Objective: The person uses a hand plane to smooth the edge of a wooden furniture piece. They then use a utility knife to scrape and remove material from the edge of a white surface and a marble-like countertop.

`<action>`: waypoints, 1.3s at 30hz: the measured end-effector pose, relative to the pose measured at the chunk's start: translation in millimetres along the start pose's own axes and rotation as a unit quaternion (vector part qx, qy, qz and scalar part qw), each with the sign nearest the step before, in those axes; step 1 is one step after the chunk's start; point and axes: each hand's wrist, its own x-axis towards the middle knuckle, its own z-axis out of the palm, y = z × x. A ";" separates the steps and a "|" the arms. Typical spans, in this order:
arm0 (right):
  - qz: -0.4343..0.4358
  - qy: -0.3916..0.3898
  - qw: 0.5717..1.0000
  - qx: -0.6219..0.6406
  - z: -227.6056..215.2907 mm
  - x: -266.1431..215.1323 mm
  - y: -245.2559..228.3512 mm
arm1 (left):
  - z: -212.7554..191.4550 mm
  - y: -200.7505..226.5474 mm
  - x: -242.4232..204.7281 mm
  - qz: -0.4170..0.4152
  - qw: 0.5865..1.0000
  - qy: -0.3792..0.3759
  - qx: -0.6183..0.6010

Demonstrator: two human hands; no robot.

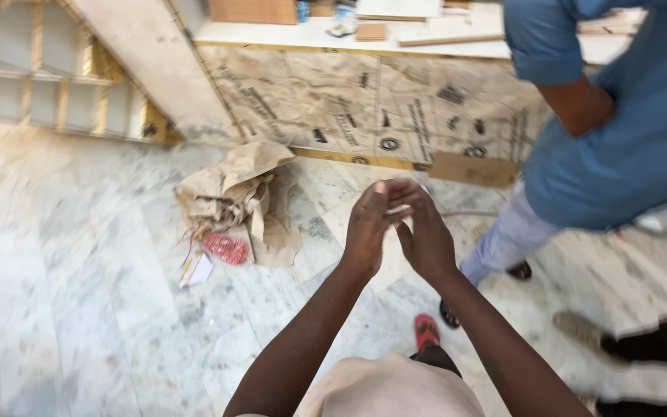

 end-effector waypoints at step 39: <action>-0.655 0.161 0.738 0.018 53.5 74.7 -97.1 | 13.3 43.0 -39.6 0.327 0.816 0.409 0.245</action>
